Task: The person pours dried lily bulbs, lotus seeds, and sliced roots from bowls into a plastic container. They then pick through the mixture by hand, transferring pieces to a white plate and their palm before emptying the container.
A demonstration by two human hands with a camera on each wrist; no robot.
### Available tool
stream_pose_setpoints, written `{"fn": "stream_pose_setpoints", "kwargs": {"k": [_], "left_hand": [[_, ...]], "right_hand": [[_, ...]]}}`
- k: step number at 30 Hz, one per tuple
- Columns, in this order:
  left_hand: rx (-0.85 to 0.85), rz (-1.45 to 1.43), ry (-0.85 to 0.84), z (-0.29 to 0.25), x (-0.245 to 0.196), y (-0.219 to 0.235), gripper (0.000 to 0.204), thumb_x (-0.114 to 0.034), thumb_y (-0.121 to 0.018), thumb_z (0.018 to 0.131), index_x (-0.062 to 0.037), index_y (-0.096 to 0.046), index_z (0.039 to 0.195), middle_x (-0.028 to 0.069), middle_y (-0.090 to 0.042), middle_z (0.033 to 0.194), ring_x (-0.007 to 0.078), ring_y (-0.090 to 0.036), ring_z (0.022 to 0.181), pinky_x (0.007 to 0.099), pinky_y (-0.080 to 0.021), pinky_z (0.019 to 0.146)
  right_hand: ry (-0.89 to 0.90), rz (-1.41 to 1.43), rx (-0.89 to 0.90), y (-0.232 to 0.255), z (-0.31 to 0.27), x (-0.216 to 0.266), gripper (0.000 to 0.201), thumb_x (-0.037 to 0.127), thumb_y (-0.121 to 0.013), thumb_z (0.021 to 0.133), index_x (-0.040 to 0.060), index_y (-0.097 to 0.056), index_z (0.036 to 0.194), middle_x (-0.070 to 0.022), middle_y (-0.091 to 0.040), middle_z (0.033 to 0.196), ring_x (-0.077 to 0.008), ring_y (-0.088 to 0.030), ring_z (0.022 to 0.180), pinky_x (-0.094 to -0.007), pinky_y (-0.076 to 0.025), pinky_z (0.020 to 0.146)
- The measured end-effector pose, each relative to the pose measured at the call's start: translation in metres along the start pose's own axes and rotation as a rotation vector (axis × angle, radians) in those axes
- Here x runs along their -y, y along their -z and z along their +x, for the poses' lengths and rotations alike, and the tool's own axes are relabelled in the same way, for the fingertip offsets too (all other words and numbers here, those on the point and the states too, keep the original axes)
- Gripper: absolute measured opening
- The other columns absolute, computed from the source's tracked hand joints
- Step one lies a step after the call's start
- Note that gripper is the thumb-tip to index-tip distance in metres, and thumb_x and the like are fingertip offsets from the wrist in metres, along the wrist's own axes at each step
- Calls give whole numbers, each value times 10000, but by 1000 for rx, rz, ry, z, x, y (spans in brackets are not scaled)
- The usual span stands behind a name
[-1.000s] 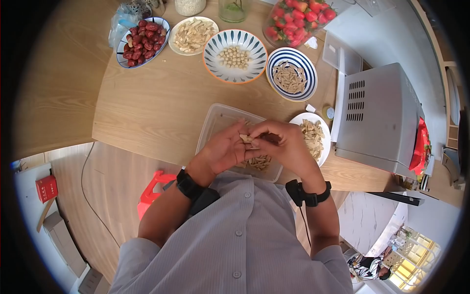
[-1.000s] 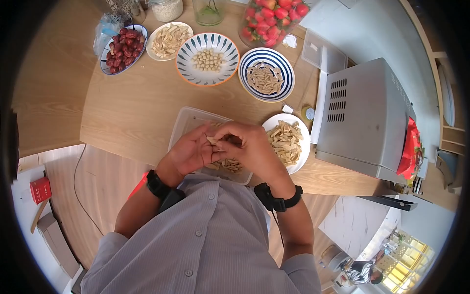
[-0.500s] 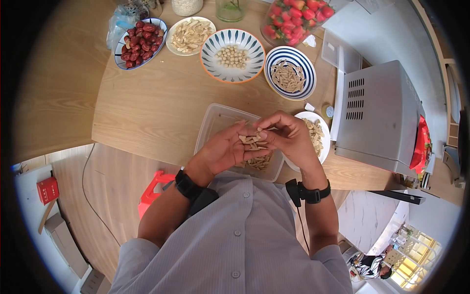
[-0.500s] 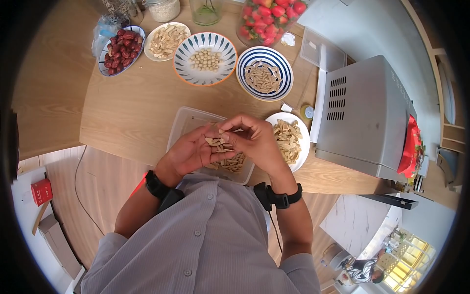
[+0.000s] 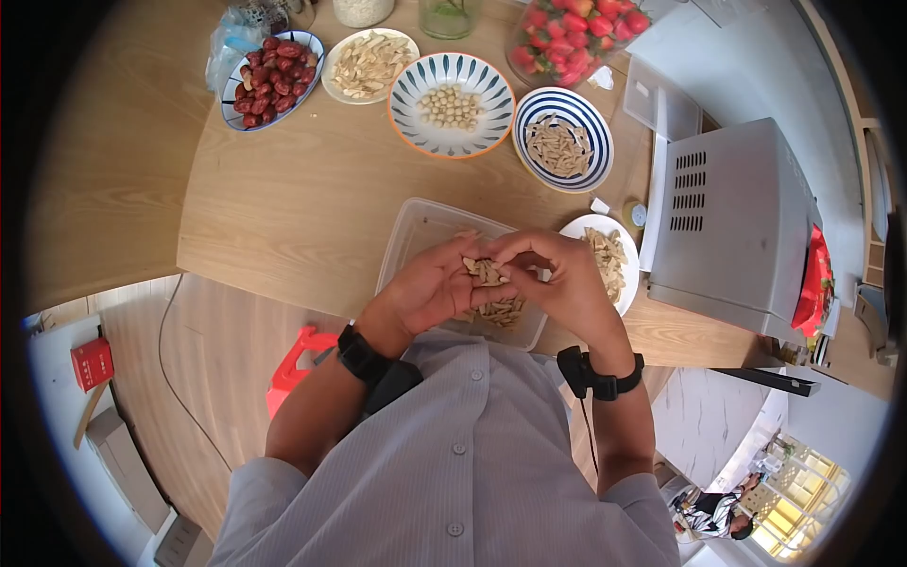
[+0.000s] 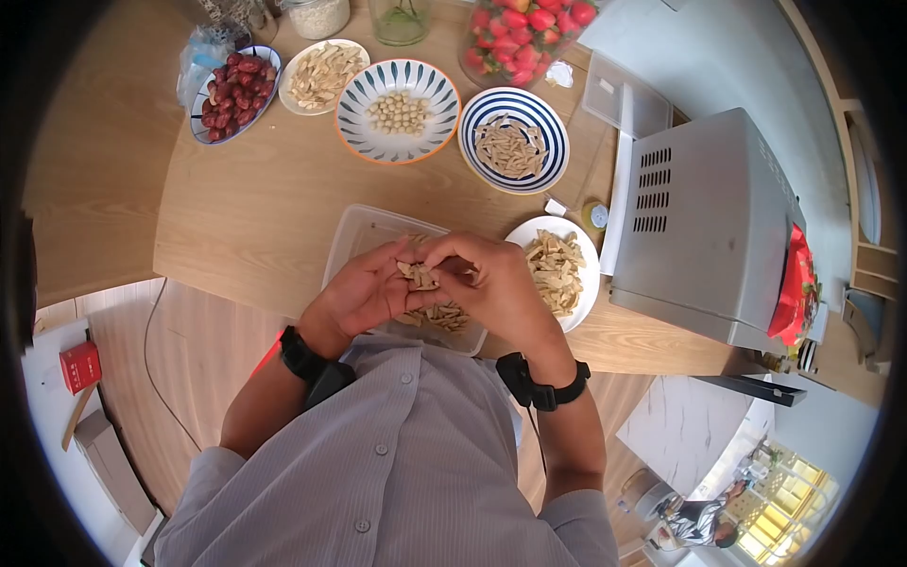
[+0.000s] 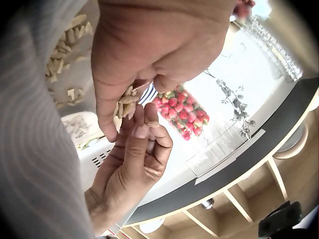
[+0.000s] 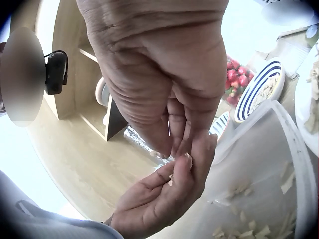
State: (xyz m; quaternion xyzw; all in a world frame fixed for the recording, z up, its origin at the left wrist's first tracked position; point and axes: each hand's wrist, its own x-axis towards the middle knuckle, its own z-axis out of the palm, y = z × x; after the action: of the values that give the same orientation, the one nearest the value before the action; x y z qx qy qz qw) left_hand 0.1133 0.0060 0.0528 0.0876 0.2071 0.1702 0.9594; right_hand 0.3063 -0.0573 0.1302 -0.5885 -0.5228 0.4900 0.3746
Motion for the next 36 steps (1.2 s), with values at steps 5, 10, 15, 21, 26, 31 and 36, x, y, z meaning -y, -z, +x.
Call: {"fn": "stream_pose_setpoints", "kwargs": {"k": [5,10,15,21,26,31,36], "left_hand": [[17,-38,14,0,-2,-6,489,-381,-389,1159,33,-590,1325,145,-629,1341,291,-617,1302,529,-500,1172],[92,-22,31,0,-3,0,586,-469,-344,1157,13,-614,1352,136,-625,1398,294,-608,1323,518,-471,1183],[51,-78,38,4,2,13,648,-521,-291,1154,10,-622,1326,142,-619,1395,290,-605,1307,487,-490,1154],[32,-32,57,3,0,12,699,-576,-275,1139,2,-568,1401,133,-624,1408,286,-610,1308,488,-481,1156],[-29,-11,78,2,2,6,710,-578,-252,1139,0,-647,1259,147,-629,1363,302,-613,1291,496,-507,1140],[-93,-35,72,1,-2,-7,686,-572,-266,1139,-6,-644,1229,150,-632,1348,327,-616,1289,517,-515,1131],[-48,-60,97,2,2,11,669,-554,-261,1146,-4,-632,1234,157,-626,1353,335,-607,1308,519,-517,1131]], "right_hand": [[97,-93,-79,1,-1,-10,166,-72,-736,915,12,-692,1051,-86,-771,1057,-170,-750,920,-310,-614,767],[294,-516,-76,3,-4,-2,241,-38,-739,862,67,-723,1079,-91,-724,943,-265,-705,913,-399,-582,770],[396,-847,-108,-15,-5,7,330,33,-722,812,101,-727,1135,-85,-667,981,-301,-663,943,-428,-571,822],[345,-806,-56,-25,-3,9,362,34,-708,795,80,-721,1154,-118,-642,996,-335,-667,959,-436,-573,826],[224,-672,13,-18,-2,12,361,4,-691,811,76,-723,1164,-132,-640,1004,-349,-674,961,-435,-578,824],[275,-688,25,-15,-1,5,364,-15,-680,832,75,-726,1181,-133,-641,1011,-343,-683,910,-432,-579,798],[361,-786,19,-20,-2,10,383,-10,-694,817,81,-728,1187,-126,-643,999,-345,-683,900,-425,-576,780]]}}
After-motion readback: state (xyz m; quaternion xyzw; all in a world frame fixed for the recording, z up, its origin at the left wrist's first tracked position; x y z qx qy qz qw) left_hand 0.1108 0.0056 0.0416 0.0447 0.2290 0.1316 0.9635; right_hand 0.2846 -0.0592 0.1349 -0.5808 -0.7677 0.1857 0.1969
